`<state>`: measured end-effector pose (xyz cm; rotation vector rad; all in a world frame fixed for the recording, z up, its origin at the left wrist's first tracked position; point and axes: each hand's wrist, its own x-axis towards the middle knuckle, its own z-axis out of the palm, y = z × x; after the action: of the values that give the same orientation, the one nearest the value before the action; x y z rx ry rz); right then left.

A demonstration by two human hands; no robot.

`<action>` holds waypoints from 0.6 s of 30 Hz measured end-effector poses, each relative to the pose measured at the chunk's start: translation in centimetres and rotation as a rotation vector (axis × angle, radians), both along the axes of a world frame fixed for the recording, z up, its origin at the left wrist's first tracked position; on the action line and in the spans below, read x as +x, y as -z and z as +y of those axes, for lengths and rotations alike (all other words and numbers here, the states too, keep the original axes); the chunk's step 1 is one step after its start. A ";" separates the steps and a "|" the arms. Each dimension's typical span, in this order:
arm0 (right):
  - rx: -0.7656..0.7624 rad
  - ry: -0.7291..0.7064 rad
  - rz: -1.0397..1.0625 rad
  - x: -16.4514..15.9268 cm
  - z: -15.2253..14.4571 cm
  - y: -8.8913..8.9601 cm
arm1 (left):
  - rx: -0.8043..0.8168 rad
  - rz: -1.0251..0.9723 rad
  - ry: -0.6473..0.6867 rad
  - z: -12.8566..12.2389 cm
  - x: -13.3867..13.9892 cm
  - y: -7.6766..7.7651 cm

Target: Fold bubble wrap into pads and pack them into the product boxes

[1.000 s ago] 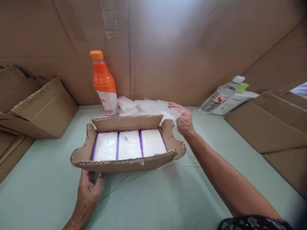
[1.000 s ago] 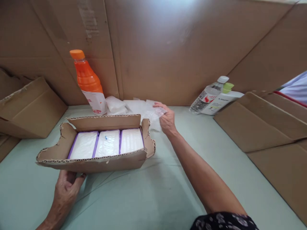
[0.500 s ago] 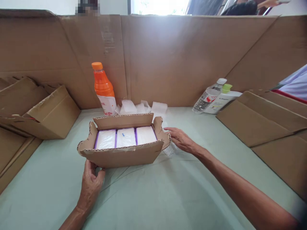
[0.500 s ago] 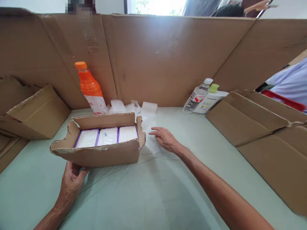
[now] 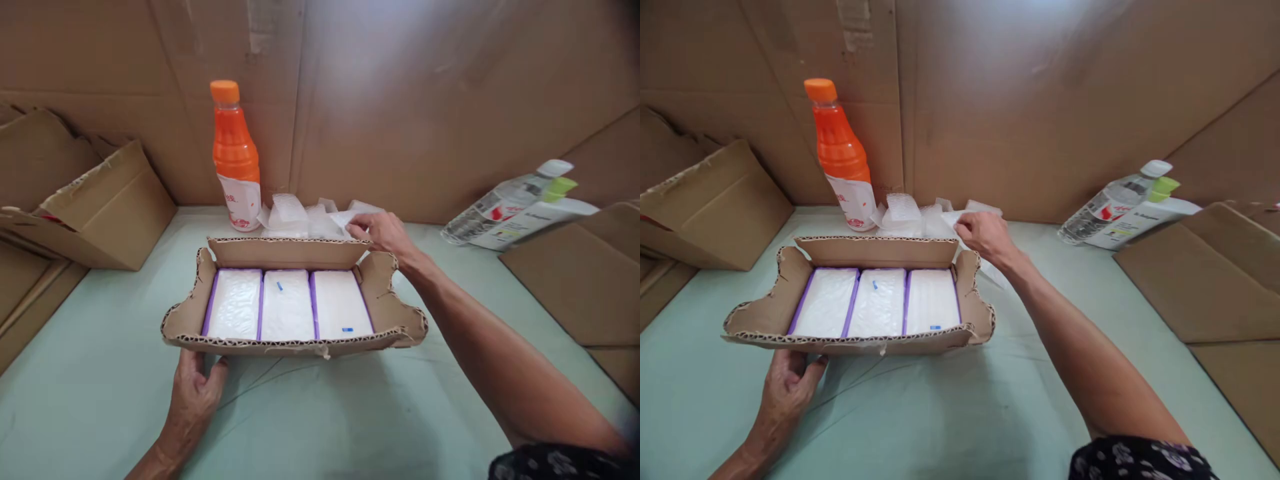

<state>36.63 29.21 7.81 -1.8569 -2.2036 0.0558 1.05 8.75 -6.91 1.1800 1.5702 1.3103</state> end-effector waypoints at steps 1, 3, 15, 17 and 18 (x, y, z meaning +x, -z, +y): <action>0.007 0.003 0.018 -1.3 0.6 -0.4 | -0.005 0.007 -0.008 -0.1 0.0 0.0; 0.001 -0.068 0.083 -4.2 2.0 -0.5 | -0.013 0.022 -0.028 -0.3 0.1 0.0; 0.302 0.167 0.459 -3.0 3.6 -1.6 | 0.046 0.038 0.021 0.8 0.3 -1.3; 0.466 0.210 0.568 -0.6 -0.8 -3.3 | 0.047 0.055 0.036 1.1 0.2 -1.6; 0.557 0.220 0.641 0.5 -3.6 -4.0 | 0.049 0.074 0.040 1.2 0.2 -1.8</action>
<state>37.10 25.62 11.85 -1.4780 -1.3948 -0.0068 1.22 9.93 -5.15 1.2972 1.5668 1.2989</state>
